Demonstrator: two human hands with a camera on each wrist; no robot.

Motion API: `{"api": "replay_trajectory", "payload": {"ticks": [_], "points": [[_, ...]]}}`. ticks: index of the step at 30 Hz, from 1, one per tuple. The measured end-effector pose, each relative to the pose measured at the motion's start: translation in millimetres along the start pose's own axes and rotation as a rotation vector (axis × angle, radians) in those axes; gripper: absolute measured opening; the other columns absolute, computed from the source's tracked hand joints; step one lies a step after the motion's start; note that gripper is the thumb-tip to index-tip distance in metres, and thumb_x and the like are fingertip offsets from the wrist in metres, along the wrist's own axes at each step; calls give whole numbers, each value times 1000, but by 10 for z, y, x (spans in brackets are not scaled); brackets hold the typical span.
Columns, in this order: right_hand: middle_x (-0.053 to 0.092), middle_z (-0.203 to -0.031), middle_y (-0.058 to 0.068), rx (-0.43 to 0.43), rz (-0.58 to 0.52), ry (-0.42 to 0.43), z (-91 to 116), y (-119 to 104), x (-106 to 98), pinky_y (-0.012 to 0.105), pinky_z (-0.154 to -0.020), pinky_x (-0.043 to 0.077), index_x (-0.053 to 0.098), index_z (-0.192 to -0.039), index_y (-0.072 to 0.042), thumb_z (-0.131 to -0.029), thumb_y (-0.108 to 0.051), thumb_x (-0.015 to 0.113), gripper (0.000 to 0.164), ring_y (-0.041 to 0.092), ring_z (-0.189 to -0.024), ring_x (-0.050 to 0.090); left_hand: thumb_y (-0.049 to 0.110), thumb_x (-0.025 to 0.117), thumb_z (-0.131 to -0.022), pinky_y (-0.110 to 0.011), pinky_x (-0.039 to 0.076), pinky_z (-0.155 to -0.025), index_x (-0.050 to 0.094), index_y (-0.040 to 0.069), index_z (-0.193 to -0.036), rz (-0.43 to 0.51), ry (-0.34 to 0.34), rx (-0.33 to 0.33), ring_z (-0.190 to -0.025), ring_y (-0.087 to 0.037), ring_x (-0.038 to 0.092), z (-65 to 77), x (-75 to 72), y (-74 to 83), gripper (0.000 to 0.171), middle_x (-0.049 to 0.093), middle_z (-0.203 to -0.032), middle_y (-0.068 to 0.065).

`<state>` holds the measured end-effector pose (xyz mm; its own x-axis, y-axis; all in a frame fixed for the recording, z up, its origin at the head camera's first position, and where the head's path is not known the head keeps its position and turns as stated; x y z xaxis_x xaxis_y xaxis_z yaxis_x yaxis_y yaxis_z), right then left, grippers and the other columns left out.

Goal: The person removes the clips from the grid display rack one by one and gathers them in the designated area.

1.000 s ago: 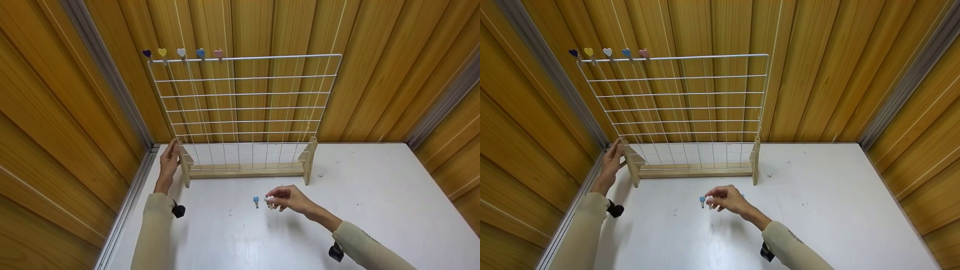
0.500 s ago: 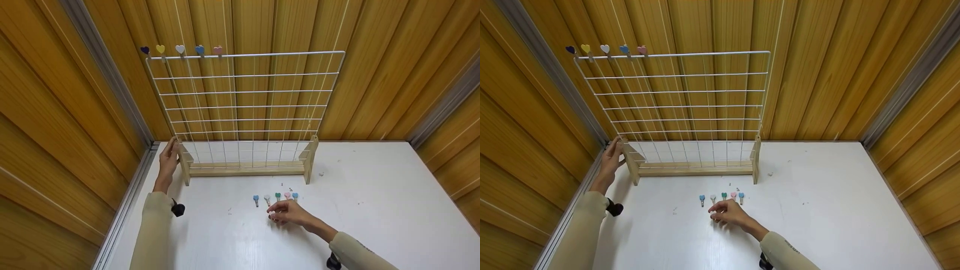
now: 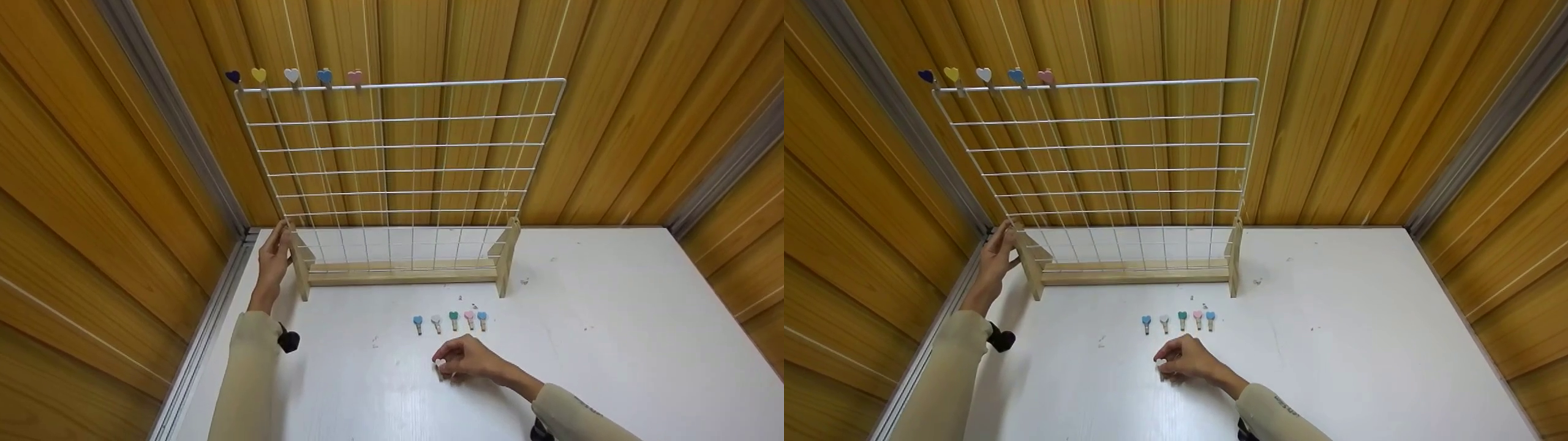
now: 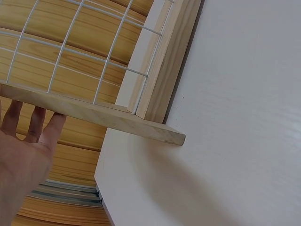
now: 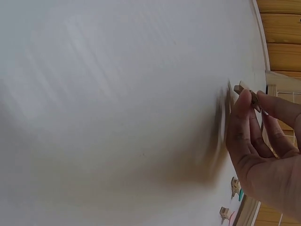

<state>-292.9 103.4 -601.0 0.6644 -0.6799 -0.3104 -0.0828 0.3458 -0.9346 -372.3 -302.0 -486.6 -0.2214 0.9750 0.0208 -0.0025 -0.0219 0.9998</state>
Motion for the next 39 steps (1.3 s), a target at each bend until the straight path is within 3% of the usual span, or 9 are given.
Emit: {"api": "replay_trajectory", "payload": {"ticks": [7, 15, 24, 31, 39], "points": [[75, -91, 23, -61, 77, 28, -44, -4, 29, 15, -63, 56, 74, -106, 7, -89, -1, 74, 18, 11, -76, 70, 34, 42, -111, -58, 29, -125, 25, 21, -164, -13, 5, 55, -158, -30, 22, -106, -56, -169, 57, 22, -171, -8], [74, -90, 15, -158, 269, 165, -165, -52, 1, 15, -58, 54, 77, -107, 4, -90, -3, 75, 18, 1, -70, 62, 40, 43, -110, -58, 31, -124, 26, 22, -164, -46, 16, 70, -157, -31, 25, -107, -12, -168, 59, 26, -170, -7], [75, -91, 12, -159, 313, 204, -282, -68, 114, 16, -57, 49, 77, -107, 3, -92, -6, 74, 17, -2, -68, 55, 36, 43, -111, -58, 30, -124, 26, 22, -164, -23, 25, 60, -157, -31, 25, -100, -33, -181, 57, 25, -170, -7], [75, -88, 8, -138, 375, 259, -311, -102, 114, 17, -54, 46, 78, -109, -1, -93, -11, 74, 19, -2, -59, 54, 28, 42, -111, -59, 29, -125, 25, 18, -164, 17, 10, 45, -157, -33, 23, -83, 1, -92, 56, 22, -171, -10], [73, -82, 8, -109, 350, 263, -353, -104, 138, 16, -40, 43, 76, -111, 2, -94, -10, 72, 20, 15, -50, 63, 26, 42, -112, -58, 29, -125, 25, 14, -164, -8, -5, 22, -158, -34, 21, 70, 34, 75, 56, 20, -171, -13]]}}
Point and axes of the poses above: each hand's wrist, its own z-axis away from the middle knuckle, its own x-axis out of the palm, y = z × x, the point moved 5 cm from there along -z, towards the middle knuckle
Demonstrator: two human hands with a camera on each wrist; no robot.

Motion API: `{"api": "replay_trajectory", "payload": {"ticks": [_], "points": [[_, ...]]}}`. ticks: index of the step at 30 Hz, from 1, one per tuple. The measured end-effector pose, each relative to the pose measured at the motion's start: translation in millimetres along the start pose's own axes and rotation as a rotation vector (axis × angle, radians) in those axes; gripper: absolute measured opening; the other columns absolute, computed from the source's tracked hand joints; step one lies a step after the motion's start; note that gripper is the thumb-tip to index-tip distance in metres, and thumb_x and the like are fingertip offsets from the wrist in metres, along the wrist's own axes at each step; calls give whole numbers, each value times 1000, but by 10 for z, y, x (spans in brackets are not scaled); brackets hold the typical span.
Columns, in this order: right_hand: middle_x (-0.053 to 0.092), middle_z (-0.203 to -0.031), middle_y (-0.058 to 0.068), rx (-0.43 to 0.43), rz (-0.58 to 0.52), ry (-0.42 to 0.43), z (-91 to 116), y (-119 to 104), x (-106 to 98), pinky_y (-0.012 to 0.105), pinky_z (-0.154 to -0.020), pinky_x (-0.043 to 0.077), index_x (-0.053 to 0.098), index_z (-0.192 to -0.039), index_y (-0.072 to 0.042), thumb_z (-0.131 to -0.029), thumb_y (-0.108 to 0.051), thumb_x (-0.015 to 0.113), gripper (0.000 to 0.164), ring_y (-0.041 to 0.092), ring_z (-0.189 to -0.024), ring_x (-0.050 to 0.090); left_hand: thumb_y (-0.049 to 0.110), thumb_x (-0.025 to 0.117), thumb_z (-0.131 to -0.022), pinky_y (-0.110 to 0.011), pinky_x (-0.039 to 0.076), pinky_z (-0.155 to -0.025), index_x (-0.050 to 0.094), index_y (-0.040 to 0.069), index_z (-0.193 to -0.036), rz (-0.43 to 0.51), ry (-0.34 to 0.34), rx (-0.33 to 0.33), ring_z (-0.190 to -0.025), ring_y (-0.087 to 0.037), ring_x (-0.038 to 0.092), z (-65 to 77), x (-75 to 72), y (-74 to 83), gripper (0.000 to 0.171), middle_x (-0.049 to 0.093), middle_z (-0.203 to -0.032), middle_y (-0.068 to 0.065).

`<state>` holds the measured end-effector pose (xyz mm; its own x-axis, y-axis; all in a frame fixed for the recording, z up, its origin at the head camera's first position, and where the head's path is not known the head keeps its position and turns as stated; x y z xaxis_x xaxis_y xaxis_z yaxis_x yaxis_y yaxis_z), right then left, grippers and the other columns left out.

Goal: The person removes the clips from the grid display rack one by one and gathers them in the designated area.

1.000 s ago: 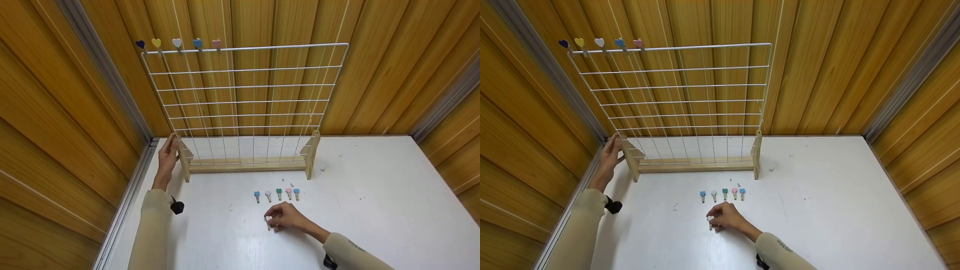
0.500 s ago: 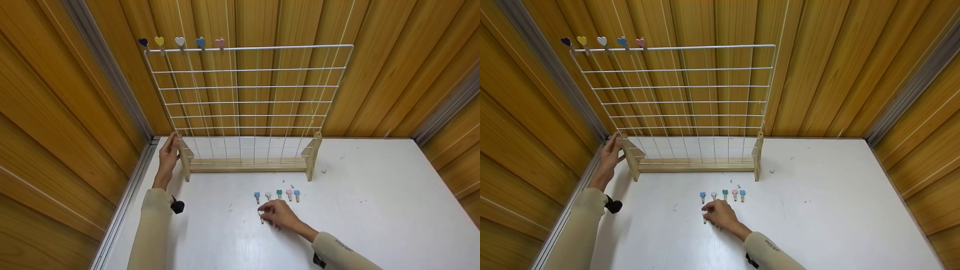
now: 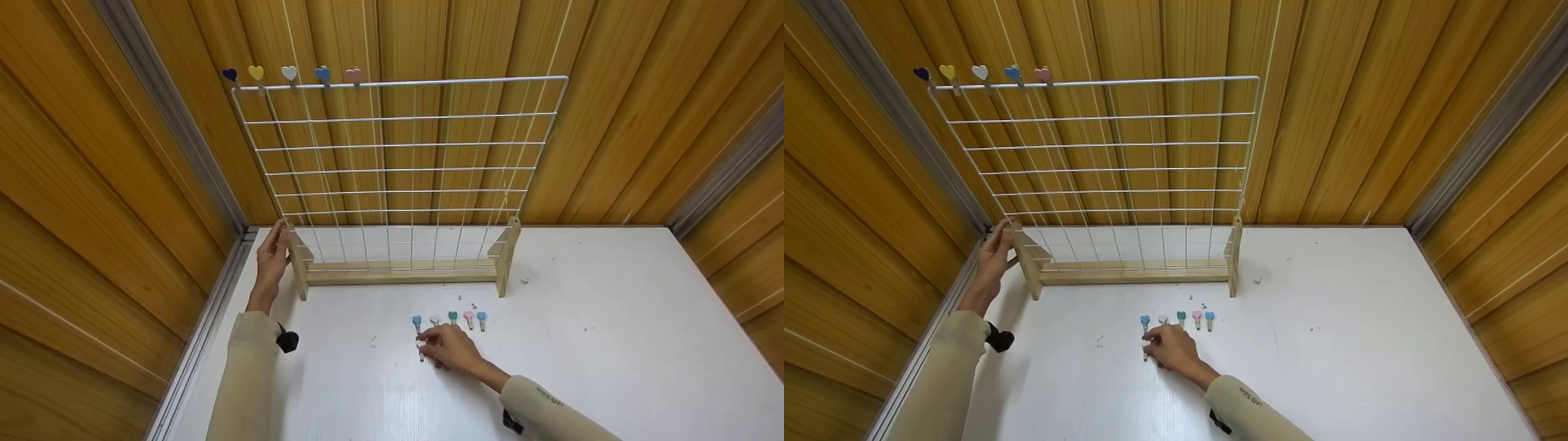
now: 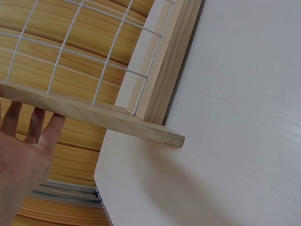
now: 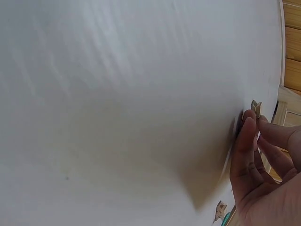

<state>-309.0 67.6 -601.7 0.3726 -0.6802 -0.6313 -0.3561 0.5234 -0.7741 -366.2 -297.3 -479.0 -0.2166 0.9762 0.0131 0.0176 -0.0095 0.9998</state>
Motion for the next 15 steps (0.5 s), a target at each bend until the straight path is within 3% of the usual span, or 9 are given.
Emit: {"api": "replay_trajectory", "payload": {"ticks": [9, 15], "points": [[74, -82, 7, 2, -7, 13, -10, -6, 4, 15, -43, 45, 75, -114, 3, -95, -10, 72, 23, 10, -51, 61, 27, 41, -112, -57, 28, -125, 25, 16, -164, -5, 5, -21, -158, -32, 19, -23, -15, -2, 56, 19, -172, -11], [73, -81, 8, 3, -27, 11, -6, -2, 18, 16, -42, 46, 75, -114, 4, -94, -7, 72, 23, 15, -51, 63, 26, 41, -112, -57, 27, -126, 22, 16, -164, -8, -6, -23, -159, -32, 17, -10, -30, -41, 57, 16, -172, -11]]}}
Point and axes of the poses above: each hand's wrist, its own z-axis away from the middle knuckle, its own x-axis out of the palm, y = z × x, the point moved 5 cm from there along -z, towards the middle knuckle
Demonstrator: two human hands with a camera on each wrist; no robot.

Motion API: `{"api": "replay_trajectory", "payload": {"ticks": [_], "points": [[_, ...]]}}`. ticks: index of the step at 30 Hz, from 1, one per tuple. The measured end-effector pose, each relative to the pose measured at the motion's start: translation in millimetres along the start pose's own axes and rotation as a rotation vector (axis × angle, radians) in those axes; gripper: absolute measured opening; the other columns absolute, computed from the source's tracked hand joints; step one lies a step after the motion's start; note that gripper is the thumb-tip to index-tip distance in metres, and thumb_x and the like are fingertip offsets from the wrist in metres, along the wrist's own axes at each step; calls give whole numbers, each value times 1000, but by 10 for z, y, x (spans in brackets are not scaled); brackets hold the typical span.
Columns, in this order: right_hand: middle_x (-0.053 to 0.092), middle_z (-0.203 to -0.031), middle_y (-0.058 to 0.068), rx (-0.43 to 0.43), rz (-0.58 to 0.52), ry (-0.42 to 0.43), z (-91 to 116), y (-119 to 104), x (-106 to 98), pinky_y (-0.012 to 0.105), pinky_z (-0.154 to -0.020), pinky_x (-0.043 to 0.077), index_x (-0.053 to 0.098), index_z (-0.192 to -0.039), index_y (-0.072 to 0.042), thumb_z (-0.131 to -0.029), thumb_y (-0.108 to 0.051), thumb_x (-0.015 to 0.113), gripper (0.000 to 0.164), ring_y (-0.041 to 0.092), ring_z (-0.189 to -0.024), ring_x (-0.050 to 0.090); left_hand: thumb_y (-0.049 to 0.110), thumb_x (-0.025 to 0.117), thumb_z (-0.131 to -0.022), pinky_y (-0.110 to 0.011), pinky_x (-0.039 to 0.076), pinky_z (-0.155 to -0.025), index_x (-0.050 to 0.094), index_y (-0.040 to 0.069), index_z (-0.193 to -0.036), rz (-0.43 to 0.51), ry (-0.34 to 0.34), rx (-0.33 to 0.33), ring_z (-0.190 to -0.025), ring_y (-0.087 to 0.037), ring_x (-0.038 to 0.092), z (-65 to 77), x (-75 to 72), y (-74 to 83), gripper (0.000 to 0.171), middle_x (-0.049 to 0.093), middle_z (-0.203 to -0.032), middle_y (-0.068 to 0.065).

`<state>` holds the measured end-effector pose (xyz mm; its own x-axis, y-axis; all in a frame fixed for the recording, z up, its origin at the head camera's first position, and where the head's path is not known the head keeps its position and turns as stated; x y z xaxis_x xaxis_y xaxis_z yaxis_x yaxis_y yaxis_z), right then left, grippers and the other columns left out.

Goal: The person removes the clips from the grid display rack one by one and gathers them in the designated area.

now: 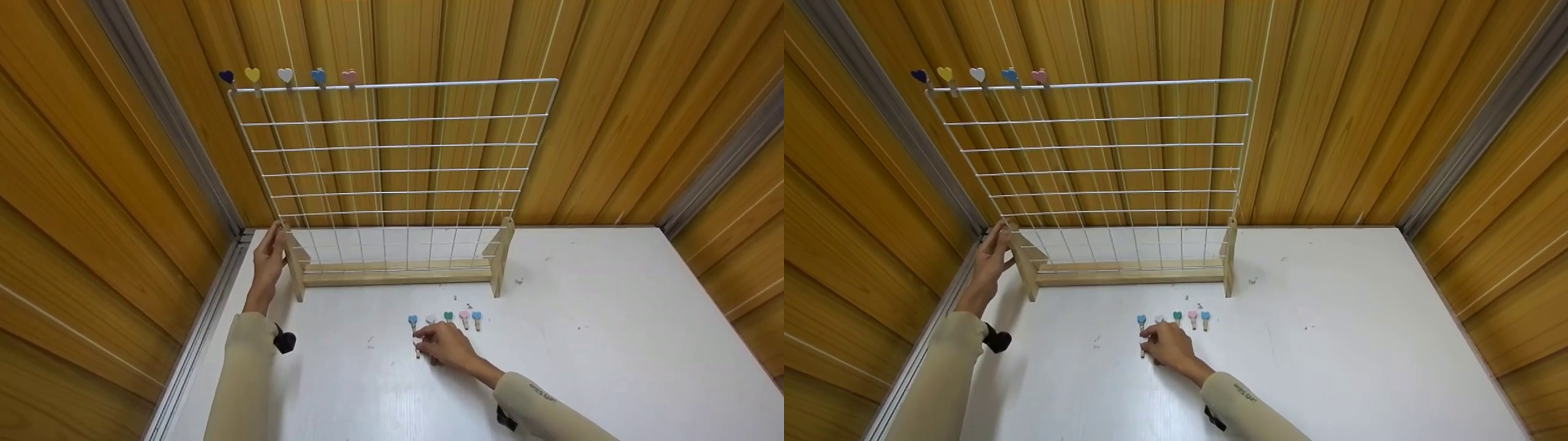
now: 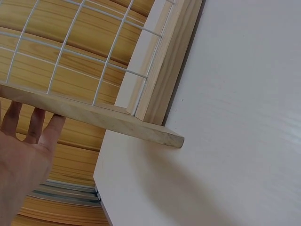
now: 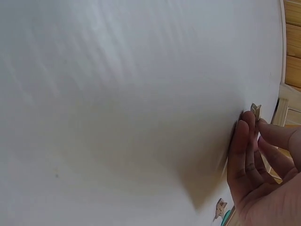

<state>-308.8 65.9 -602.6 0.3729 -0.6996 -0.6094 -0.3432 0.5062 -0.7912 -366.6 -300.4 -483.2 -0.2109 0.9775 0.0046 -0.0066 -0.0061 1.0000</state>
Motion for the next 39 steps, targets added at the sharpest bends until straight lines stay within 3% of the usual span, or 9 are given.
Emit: {"api": "replay_trajectory", "payload": {"ticks": [9, 15, 21, 31, 36, 39], "points": [[74, -84, 8, 15, -11, 1, 45, 48, 67, 15, -42, 43, 74, -117, 2, -95, -9, 71, 25, 14, -50, 62, 26, 41, -112, -57, 28, -125, 22, 15, -164, 10, -9, 0, -158, -33, 19, 68, -40, -67, 57, 17, -172, -11], [75, -83, 12, 28, -50, -23, 56, 23, 7, 15, -41, 41, 72, -120, 2, -96, -9, 70, 27, 28, -52, 68, 30, 40, -112, -57, 28, -126, 22, 19, -165, 2, 14, 9, -159, -32, 19, -39, -83, -193, 57, 17, -172, -9], [75, -84, 14, -7, -14, -33, 9, -66, -139, 16, -43, 44, 74, -116, 2, -96, -9, 70, 23, 27, -55, 69, 37, 40, -111, -55, 31, -125, 24, 23, -164, -33, 40, 32, -158, -29, 21, -136, -104, -266, 58, 19, -172, -5], [76, -89, 23, -104, -49, -44, -265, -418, -506, 17, -46, 51, 72, -119, 4, -97, -9, 69, 25, 38, -61, 72, 37, 42, -110, -54, 32, -125, 27, 23, -163, -24, 42, 39, -157, -28, 24, -139, -70, -261, 57, 23, -171, -4], [76, -93, 20, -132, -30, -12, -413, -695, -749, 30, -55, 62, 73, -120, -1, -98, -12, 68, 25, 30, -63, 73, 37, 41, -111, -55, 31, -125, 28, 24, -163, -12, 32, 36, -158, -28, 23, -143, -49, -244, 56, 23, -171, -4], [76, -94, 19, -153, -27, 43, -505, -895, -927, 30, -55, 62, 73, -120, -2, -99, -11, 68, 23, 26, -63, 72, 37, 42, -110, -55, 32, -125, 28, 24, -163, -16, 32, 49, -157, -29, 24, -145, -43, -224, 56, 23, -171, -4]]}}
Point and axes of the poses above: each hand's wrist, its own z-axis away from the middle knuckle, its own x-axis out of the palm, y = z × x, the point moved 5 cm from there along -z, towards the middle knuckle
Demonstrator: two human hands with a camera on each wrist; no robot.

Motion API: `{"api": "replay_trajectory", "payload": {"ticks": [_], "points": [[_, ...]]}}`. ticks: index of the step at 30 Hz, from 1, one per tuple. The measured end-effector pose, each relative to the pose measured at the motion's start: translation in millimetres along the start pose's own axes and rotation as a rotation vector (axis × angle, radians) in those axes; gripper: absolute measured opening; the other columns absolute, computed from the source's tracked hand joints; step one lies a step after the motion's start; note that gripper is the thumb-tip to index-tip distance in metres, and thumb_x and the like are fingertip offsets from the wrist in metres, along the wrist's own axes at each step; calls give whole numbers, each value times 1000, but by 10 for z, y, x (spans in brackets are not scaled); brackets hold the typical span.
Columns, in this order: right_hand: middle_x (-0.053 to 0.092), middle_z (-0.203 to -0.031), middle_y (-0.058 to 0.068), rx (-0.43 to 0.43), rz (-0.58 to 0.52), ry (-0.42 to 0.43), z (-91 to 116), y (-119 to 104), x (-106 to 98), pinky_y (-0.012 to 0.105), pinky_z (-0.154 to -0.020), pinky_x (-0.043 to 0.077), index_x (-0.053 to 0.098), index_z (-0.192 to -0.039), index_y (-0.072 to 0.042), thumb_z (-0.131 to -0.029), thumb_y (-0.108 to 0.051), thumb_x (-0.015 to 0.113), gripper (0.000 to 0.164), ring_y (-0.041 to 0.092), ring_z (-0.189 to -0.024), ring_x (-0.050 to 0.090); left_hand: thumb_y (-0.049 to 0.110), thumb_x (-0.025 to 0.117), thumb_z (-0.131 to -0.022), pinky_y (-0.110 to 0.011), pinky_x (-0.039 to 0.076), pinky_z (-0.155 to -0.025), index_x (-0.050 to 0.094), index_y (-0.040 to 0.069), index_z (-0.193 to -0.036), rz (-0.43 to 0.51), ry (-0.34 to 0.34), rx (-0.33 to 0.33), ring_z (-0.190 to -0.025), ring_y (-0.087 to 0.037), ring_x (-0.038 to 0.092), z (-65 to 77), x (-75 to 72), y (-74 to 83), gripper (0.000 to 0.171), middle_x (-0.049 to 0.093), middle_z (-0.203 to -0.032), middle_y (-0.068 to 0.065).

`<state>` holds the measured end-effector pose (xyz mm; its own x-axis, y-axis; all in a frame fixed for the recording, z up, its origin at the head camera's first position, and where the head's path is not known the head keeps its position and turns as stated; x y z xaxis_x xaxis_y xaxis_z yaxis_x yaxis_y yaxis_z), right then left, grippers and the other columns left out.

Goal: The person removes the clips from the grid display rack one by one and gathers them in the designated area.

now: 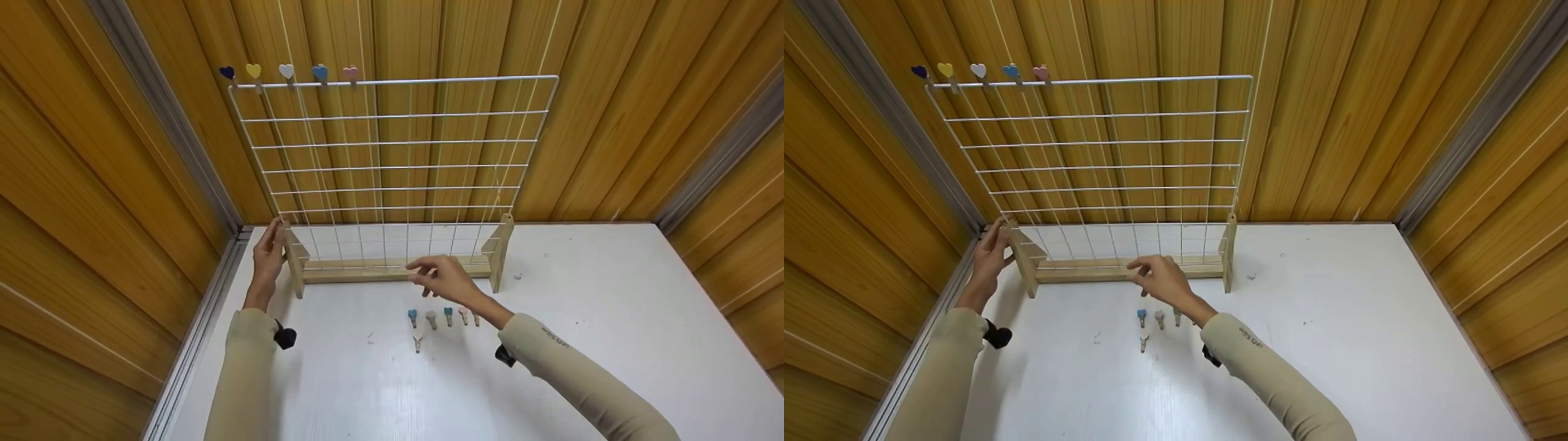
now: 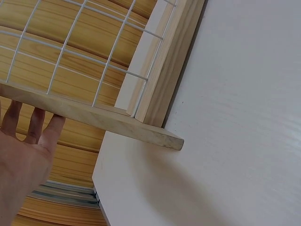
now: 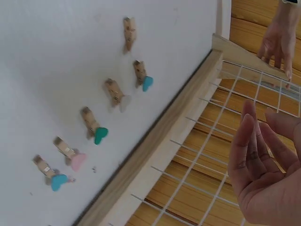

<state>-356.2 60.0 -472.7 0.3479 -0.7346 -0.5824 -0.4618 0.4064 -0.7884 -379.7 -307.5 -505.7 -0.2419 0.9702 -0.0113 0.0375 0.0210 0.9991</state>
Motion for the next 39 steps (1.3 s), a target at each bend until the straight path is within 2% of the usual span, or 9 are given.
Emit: {"api": "replay_trajectory", "payload": {"ticks": [7, 13, 14, 17, 23, 26, 30, 34, 39], "points": [[77, -102, 17, -44, -42, 159, -274, -480, -390, 24, -53, 57, 75, -116, -3, -98, -13, 70, 21, 13, -59, 68, 39, 43, -110, -54, 31, -125, 24, 22, -164, -11, -3, 16, -158, -27, 22, -9, -71, 3, 60, 21, -171, -6], [78, -101, 17, -86, -23, 190, -450, -848, -645, 17, -51, 54, 75, -116, -3, -99, -14, 69, 21, 10, -60, 68, 40, 43, -110, -54, 31, -125, 25, 25, -164, -18, 12, -3, -158, -28, 21, -22, -70, -14, 59, 21, -172, -4], [78, -99, 16, -91, -20, 190, -475, -900, -667, 17, -51, 54, 75, -116, -3, -99, -15, 69, 22, 7, -61, 67, 40, 42, -110, -55, 31, -125, 25, 24, -164, -16, 11, -1, -158, -29, 21, -17, -69, -16, 59, 20, -172, -5], [78, -96, 15, -125, -14, 200, -532, -1050, -702, 18, -52, 54, 75, -117, -4, -99, -15, 69, 22, 11, -62, 68, 39, 42, -110, -57, 31, -124, 26, 24, -164, -12, 14, 9, -158, -32, 22, 1, -56, -22, 58, 21, -171, -7], [77, -109, 16, -174, -3, 222, -629, -1341, -823, 21, -60, 60, 74, -117, 0, -98, -13, 71, 23, 14, -67, 69, 37, 42, -110, -57, 32, -124, 27, 22, -163, -12, -6, 19, -157, -32, 22, -7, -19, -6, 57, 22, -171, -9], [77, -109, 16, -200, 11, 258, -672, -1524, -941, 25, -62, 61, 74, -116, 1, -97, -10, 71, 23, 15, -67, 70, 38, 43, -110, -56, 32, -124, 26, 22, -164, -15, -26, 9, -158, -31, 23, -34, -3, 14, 58, 22, -171, -8], [76, -108, 15, -248, 21, 282, -729, -1786, -1033, 26, -64, 62, 74, -116, 1, -97, -11, 71, 23, 25, -72, 72, 38, 43, -110, -55, 32, -124, 26, 24, -164, -20, -23, -6, -157, -29, 24, -61, -51, 49, 58, 23, -171, -6], [74, -111, 15, -287, 18, 279, -790, -1970, -1045, 22, -68, 61, 74, -117, 0, -97, -12, 71, 23, 30, -79, 73, 37, 42, -111, -57, 31, -124, 26, 22, -164, -15, -5, 15, -158, -30, 23, -70, -110, 73, 58, 23, -171, -7], [75, -109, 13, -318, 19, 372, -850, -2080, -1137, 21, -72, 59, 76, -116, -2, -96, -8, 72, 21, 20, -81, 70, 37, 44, -110, -58, 30, -124, 25, 20, -164, -15, -31, 14, -158, -31, 22, -54, -43, -13, 59, 22, -171, -9]]}}
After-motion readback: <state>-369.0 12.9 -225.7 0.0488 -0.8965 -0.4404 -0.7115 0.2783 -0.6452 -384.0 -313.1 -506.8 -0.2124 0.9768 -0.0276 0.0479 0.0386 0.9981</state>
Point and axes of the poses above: each hand's wrist, its own z-axis away from the middle knuckle, its own x-axis out of the palm, y = z × x, the point moved 5 cm from there along -z, towards the middle knuckle
